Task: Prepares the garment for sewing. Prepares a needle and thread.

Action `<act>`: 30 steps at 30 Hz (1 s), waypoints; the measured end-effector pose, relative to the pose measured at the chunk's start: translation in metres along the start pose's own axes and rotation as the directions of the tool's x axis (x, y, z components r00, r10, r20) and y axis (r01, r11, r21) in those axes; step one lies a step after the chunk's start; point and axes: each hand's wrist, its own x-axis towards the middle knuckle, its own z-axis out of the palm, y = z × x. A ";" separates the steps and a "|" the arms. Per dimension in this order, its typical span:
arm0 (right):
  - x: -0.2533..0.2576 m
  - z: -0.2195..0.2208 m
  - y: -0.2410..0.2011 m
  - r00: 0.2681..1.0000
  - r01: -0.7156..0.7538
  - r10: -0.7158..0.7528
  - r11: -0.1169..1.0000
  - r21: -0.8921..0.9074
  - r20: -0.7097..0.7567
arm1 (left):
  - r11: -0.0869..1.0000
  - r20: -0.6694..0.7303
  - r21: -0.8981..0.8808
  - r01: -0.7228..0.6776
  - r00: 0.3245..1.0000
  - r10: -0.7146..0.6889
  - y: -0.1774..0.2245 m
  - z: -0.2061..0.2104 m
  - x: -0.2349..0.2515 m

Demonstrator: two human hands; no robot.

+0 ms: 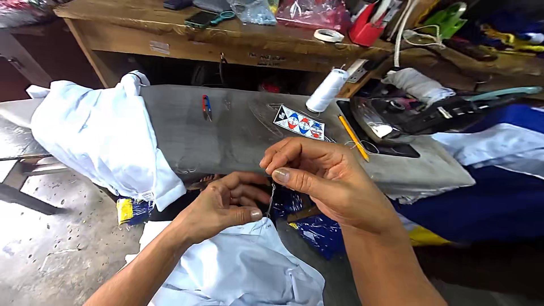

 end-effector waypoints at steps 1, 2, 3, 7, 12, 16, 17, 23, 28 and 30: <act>0.002 0.004 0.003 1.000 0.009 -0.009 0.999 0.036 -0.001 | 1.000 0.031 -0.015 0.026 0.999 -0.026 -0.001 0.000 -0.005; 0.005 0.007 0.005 1.000 0.017 -0.016 0.998 0.067 -0.009 | 0.999 0.056 -0.021 0.047 0.997 -0.046 -0.002 0.000 -0.009; 0.006 0.009 0.008 1.000 0.022 -0.019 0.994 0.103 -0.022 | 0.997 0.073 -0.024 0.069 0.995 -0.068 -0.003 -0.001 -0.014; 0.008 0.007 0.008 0.997 -0.015 0.037 0.956 0.293 -0.069 | 0.995 0.013 -0.032 0.093 0.996 -0.093 -0.012 -0.005 -0.040; -0.002 -0.012 0.007 0.971 0.002 0.113 0.877 0.481 -0.210 | 0.990 -0.088 0.094 0.101 0.992 -0.093 -0.009 -0.024 -0.091; -0.015 -0.037 0.008 0.936 0.076 0.104 0.873 0.482 -0.337 | 0.966 -0.162 0.200 0.165 0.978 -0.133 0.002 -0.042 -0.144; -0.017 -0.044 0.007 0.933 0.098 0.089 0.869 0.485 -0.347 | 0.955 -0.172 0.238 0.175 0.976 -0.136 0.005 -0.047 -0.159; -0.022 -0.048 -0.005 0.930 0.121 0.042 0.902 0.415 -0.364 | 0.271 -0.334 0.868 0.416 0.893 -0.301 0.030 -0.066 -0.205; -0.021 -0.029 -0.010 0.970 0.075 -0.014 0.967 0.243 -0.243 | 0.172 -0.286 0.942 0.290 0.957 -0.043 0.046 -0.057 -0.164; -0.012 -0.005 -0.012 0.997 0.033 -0.019 0.983 0.182 -0.078 | 0.555 -0.206 0.827 0.084 0.965 0.161 0.054 -0.039 -0.116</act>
